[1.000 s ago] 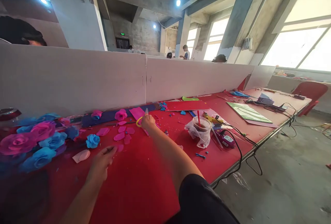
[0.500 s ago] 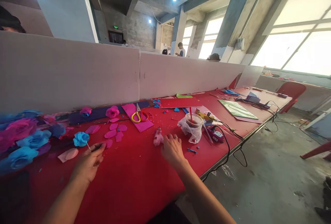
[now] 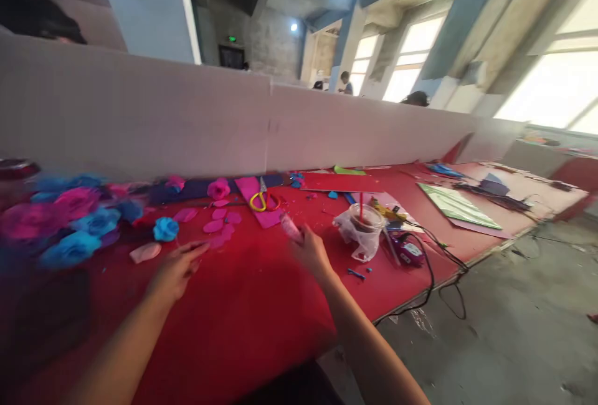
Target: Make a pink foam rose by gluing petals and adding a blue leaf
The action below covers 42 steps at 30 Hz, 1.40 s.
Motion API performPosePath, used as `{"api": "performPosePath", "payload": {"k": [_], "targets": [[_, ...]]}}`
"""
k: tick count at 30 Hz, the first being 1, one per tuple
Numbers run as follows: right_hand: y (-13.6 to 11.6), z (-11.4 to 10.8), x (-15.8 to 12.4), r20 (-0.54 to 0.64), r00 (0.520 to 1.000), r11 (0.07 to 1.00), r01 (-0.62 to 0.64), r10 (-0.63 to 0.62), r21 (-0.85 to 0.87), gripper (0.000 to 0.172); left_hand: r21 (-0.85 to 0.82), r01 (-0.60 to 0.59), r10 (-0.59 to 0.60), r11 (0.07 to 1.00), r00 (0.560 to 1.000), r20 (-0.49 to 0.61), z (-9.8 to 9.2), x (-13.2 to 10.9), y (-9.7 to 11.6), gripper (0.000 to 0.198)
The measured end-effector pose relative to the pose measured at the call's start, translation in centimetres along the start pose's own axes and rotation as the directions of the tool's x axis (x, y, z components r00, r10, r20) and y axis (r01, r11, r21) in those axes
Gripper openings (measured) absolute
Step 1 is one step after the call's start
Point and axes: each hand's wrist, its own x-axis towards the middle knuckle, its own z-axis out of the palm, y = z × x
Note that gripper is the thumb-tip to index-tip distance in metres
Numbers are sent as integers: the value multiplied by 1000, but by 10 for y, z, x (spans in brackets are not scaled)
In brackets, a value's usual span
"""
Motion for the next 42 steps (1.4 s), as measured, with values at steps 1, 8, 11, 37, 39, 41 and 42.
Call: {"api": "performPosePath", "payload": {"k": [1,8,11,37,39,41,42], "targets": [[-10,5,5,8,1000,989,-2,0,151,20,6,-14,14,1000,1000,8,0,0,1,42],[-56,39,14,479,854,726,-198,-202,658,40,91,23,-21,996,999,-26,-6,6,4,31],[-49,44,9,500,836,733,-193,-225,653,41,211,2,7,977,999,-42,-10,6,4,28],[-30,54,2,680,681,909,-50,-272,413,43,614,45,-59,788,998,3,-11,-1,11,10],[-31,55,2,675,685,909,-46,-274,415,42,620,23,-40,784,999,13,-12,0,9,10],[-32,56,2,679,683,912,-43,-271,408,41,620,2,-21,784,999,24,-13,2,7,10],[-32,56,2,682,681,915,-45,-265,400,41,620,-4,-14,784,1000,24,-13,2,6,10]]}}
